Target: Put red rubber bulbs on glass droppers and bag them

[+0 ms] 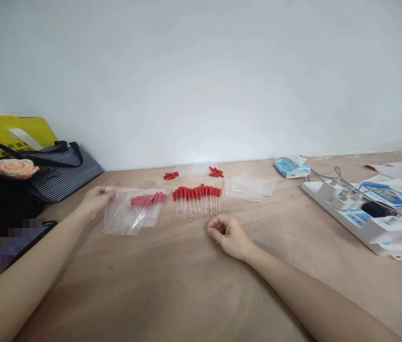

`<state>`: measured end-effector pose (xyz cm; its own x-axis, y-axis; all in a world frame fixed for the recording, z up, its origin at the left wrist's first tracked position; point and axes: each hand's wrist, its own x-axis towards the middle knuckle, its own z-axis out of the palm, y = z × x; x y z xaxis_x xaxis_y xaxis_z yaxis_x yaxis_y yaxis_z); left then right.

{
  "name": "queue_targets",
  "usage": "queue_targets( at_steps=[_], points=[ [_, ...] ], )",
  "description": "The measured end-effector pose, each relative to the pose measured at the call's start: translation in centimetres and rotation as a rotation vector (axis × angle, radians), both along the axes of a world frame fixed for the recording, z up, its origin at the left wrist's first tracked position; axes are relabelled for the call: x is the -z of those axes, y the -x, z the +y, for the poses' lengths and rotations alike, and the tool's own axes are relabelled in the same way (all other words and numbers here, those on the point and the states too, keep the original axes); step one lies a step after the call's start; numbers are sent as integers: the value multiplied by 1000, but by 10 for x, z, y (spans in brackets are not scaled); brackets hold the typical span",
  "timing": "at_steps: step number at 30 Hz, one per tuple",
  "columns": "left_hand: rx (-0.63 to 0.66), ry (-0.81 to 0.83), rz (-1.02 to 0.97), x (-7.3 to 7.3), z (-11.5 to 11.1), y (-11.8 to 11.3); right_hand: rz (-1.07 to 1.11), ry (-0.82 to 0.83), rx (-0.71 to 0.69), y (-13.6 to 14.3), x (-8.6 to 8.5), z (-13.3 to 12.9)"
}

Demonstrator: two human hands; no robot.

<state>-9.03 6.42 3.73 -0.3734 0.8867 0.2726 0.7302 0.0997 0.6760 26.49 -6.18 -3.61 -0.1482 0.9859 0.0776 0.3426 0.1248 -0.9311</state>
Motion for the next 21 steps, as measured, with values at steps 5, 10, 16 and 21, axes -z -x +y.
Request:
queue_targets(
  at_steps=[5, 10, 16, 21],
  points=[
    [-127, -444, 329, -35, -26, -15, 6, -20, -5, 1, 0, 0],
    [333, -826, 863, -14, -81, -70, 2, -23, -7, 1, -1, 0],
    [1034, -458, 806, 34, -148, -140, -20, -48, -18, 0, -1, -1],
    [1366, -140, 546, 16, -141, -136, -44, -95, -41, -2, -2, -3]
  ],
)
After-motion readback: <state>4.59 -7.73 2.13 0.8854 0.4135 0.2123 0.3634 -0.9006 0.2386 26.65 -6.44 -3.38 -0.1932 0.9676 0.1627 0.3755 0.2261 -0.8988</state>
